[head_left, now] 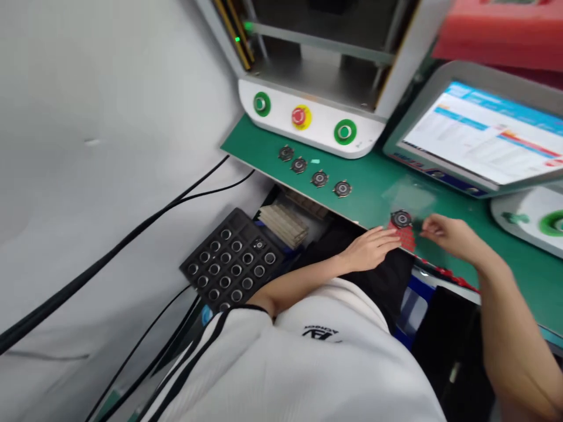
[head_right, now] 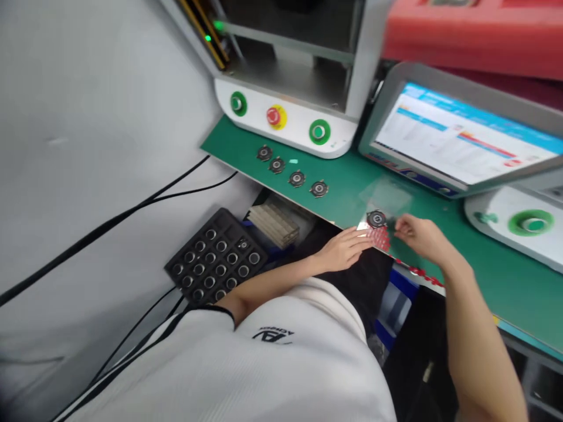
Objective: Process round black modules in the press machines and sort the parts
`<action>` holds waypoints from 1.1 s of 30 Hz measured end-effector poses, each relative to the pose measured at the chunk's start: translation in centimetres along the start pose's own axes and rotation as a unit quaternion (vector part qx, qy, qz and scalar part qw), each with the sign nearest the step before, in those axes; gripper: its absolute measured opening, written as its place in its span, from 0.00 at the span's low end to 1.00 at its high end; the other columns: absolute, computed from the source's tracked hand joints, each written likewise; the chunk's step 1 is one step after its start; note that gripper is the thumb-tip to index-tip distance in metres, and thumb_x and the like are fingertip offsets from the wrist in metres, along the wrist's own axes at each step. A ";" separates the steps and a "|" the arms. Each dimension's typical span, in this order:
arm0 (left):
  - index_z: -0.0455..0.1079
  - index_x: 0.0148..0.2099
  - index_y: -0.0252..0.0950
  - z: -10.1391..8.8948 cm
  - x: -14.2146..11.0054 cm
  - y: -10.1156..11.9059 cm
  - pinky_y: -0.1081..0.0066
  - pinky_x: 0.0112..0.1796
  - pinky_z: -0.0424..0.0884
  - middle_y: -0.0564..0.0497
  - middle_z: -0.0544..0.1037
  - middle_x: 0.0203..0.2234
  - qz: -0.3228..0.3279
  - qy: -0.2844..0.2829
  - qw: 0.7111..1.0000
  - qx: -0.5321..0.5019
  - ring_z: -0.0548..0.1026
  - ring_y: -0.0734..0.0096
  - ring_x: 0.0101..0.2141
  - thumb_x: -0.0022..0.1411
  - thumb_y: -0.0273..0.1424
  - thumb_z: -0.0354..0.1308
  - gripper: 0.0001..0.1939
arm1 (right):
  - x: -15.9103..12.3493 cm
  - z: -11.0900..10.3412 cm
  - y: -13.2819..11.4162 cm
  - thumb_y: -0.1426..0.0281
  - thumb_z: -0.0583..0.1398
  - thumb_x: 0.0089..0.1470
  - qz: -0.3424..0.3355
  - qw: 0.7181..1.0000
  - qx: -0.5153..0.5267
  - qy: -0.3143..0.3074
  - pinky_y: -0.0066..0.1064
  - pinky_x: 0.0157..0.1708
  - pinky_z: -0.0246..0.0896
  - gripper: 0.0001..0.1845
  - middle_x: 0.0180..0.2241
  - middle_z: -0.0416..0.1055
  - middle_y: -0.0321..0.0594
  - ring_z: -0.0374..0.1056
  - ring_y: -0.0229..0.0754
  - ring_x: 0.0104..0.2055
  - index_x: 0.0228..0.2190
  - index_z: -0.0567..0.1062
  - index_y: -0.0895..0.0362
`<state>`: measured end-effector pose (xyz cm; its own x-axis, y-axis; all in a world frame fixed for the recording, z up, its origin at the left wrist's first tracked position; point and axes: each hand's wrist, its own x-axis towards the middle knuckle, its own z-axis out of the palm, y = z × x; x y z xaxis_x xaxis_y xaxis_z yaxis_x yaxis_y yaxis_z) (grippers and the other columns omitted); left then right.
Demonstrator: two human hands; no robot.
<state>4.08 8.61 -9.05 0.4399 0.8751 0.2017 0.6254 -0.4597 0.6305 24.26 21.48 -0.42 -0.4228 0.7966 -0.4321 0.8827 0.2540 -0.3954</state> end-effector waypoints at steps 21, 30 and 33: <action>0.68 0.52 0.33 -5.9 -26.9 -15.2 0.57 0.45 0.74 0.44 0.74 0.47 -0.726 0.040 0.670 0.149 0.74 0.63 0.45 0.65 0.38 0.57 0.18 | -7.9 3.8 -4.0 0.61 0.59 0.52 -0.059 0.941 0.008 0.332 0.28 0.24 0.62 0.08 0.29 0.77 0.39 0.76 0.44 0.31 0.28 0.71 0.52; 0.67 0.54 0.34 -6.2 -27.4 -14.2 0.57 0.46 0.74 0.44 0.72 0.50 -0.665 0.023 0.731 0.150 0.74 0.62 0.46 0.66 0.36 0.57 0.17 | -8.0 4.2 -4.4 0.64 0.58 0.54 -0.088 0.935 -0.016 0.343 0.28 0.29 0.63 0.06 0.30 0.77 0.39 0.76 0.44 0.33 0.30 0.70 0.53; 0.67 0.54 0.34 -5.4 -27.8 -13.6 0.58 0.45 0.74 0.44 0.72 0.50 -0.651 0.027 0.746 0.136 0.74 0.63 0.46 0.66 0.36 0.56 0.17 | -8.1 4.4 -4.3 0.66 0.58 0.55 -0.094 0.938 -0.024 0.332 0.27 0.30 0.63 0.04 0.31 0.77 0.38 0.76 0.43 0.33 0.30 0.69 0.53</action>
<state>-20.12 -8.60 -19.19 -0.6776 0.6074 -0.4146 0.6100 0.7791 0.1445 22.97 11.53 1.25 -0.3647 0.8976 0.2477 0.8204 0.4356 -0.3705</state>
